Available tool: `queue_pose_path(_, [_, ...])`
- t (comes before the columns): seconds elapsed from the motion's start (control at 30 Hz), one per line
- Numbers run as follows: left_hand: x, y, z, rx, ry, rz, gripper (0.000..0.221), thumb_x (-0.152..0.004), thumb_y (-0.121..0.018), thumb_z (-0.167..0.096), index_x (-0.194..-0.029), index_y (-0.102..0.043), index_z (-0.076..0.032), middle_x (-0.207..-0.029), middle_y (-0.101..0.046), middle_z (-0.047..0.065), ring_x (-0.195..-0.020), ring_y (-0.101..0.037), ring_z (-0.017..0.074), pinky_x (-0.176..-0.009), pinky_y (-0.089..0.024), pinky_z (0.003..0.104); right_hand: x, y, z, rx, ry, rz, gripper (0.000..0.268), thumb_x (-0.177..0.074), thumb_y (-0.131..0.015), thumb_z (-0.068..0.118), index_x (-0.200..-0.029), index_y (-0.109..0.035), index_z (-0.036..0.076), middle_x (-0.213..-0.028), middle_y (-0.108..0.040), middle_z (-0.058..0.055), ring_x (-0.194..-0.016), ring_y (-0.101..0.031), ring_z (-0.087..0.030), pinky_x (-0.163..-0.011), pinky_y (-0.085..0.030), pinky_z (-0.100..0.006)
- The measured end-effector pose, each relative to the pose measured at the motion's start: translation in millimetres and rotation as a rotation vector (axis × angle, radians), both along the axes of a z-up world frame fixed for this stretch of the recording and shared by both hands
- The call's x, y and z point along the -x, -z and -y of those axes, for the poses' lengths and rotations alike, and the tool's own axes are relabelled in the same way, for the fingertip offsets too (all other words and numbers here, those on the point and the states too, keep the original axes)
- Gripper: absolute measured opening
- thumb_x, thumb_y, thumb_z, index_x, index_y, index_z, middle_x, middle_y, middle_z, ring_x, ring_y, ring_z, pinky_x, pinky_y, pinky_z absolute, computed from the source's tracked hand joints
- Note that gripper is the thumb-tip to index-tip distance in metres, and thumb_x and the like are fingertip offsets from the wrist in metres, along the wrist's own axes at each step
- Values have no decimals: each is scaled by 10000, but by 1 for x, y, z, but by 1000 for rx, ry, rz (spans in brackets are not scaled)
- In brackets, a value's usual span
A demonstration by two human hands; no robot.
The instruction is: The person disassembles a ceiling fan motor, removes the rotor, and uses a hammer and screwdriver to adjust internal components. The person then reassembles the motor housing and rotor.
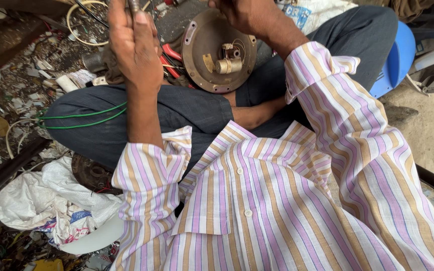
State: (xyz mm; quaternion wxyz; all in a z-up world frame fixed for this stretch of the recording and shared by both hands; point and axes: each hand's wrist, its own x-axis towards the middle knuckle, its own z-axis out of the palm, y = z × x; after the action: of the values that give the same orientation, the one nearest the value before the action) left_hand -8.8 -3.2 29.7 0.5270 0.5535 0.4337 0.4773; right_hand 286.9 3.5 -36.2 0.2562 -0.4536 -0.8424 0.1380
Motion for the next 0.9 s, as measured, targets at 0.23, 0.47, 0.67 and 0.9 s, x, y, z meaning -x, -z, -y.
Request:
queue_pose_path(0.23, [17, -125, 27, -277, 221, -715, 306, -1181, -530, -102, -1475, -462, -49, -919, -628, 134, -782, -581, 219, -693, -484, 353, 25, -43, -5, 261, 44, -70, 144, -1087, -681, 148, -1060, -655, 9, -881, -670, -145, -765, -677, -298, -661, -529, -406])
queue_pose_path(0.47, [25, -149, -24, -217, 144, -1019, 247, -1119, -556, -95, -1353, -522, -21, -937, -664, 200, -891, -661, 374, -797, -505, 504, 20, -45, -9, 176, -46, 45, 108, -933, -731, 86, -987, -663, 23, -909, -674, -179, -827, -665, -391, -723, -533, -476])
queue_pose_path(0.67, [35, -64, -47, -241, 129, -933, 345, -1012, -578, -71, -1347, -554, 7, -891, -683, 270, -856, -662, 481, -751, -495, 573, -5, -52, -3, 174, 205, -71, 127, -1036, -766, 89, -1016, -665, 15, -862, -651, -174, -787, -647, -361, -712, -524, -434])
queue_pose_path(0.9, [-12, 65, -38, 62, 365, -1322, 327, -1049, -523, -86, -1362, -517, 10, -1095, -649, 315, -1009, -664, 470, -831, -531, 570, 0, -30, 21, 357, 248, -894, 30, -1117, -626, 2, -1138, -632, -20, -1036, -751, -79, -968, -723, -154, -871, -621, -308])
